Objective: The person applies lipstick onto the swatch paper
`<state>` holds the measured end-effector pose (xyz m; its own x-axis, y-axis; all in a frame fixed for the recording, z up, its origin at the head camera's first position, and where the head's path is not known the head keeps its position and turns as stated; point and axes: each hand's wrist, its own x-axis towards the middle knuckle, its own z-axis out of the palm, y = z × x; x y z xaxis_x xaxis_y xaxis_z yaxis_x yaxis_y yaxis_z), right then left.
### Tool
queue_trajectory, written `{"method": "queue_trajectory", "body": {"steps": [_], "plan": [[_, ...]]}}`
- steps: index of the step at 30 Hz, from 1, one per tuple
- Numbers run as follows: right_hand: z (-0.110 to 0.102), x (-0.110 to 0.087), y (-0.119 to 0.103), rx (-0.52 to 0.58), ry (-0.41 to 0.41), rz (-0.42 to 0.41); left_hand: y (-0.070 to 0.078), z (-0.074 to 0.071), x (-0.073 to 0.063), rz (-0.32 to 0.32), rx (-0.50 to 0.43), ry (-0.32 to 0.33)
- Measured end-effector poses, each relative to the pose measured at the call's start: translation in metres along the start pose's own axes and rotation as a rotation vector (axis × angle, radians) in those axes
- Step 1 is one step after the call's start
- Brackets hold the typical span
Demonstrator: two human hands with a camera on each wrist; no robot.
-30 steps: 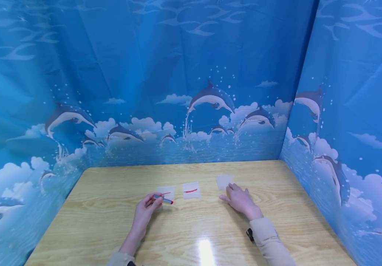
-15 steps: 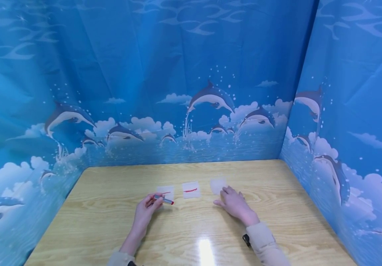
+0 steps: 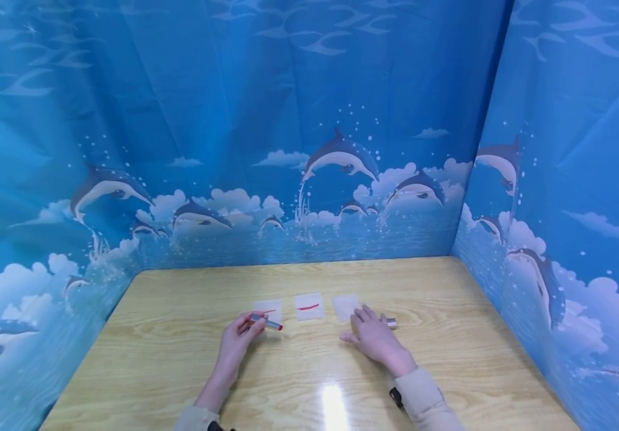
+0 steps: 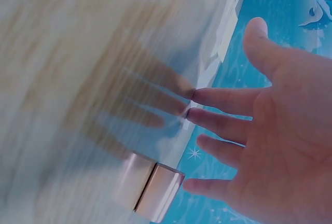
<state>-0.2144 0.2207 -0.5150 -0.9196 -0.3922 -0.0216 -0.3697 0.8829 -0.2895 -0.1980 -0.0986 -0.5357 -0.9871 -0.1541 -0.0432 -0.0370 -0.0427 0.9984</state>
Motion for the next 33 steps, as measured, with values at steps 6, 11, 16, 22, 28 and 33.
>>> {"method": "queue_trajectory", "body": {"steps": [6, 11, 16, 22, 28, 33], "plan": [[0.0, -0.005, -0.005, -0.013, 0.0, -0.01, -0.002, 0.002, 0.001, 0.0, -0.002, -0.003], [0.003, -0.009, -0.01, 0.002, -0.006, -0.012, -0.001, 0.002, 0.0, 0.003, -0.001, -0.005], [0.007, -0.014, -0.014, -0.011, -0.002, -0.032, -0.001, 0.002, -0.001, 0.03, -0.016, -0.015], [0.006, -0.02, -0.022, -0.002, 0.008, -0.044, -0.002, 0.001, -0.001, 0.043, -0.024, -0.018], [0.004, -0.023, -0.024, 0.027, 0.021, -0.046, -0.001, 0.001, -0.001, 0.03, -0.022, -0.015], [0.002, -0.027, -0.019, 0.034, 0.064, -0.069, 0.001, 0.001, -0.002, 0.029, -0.015, -0.014]]}}
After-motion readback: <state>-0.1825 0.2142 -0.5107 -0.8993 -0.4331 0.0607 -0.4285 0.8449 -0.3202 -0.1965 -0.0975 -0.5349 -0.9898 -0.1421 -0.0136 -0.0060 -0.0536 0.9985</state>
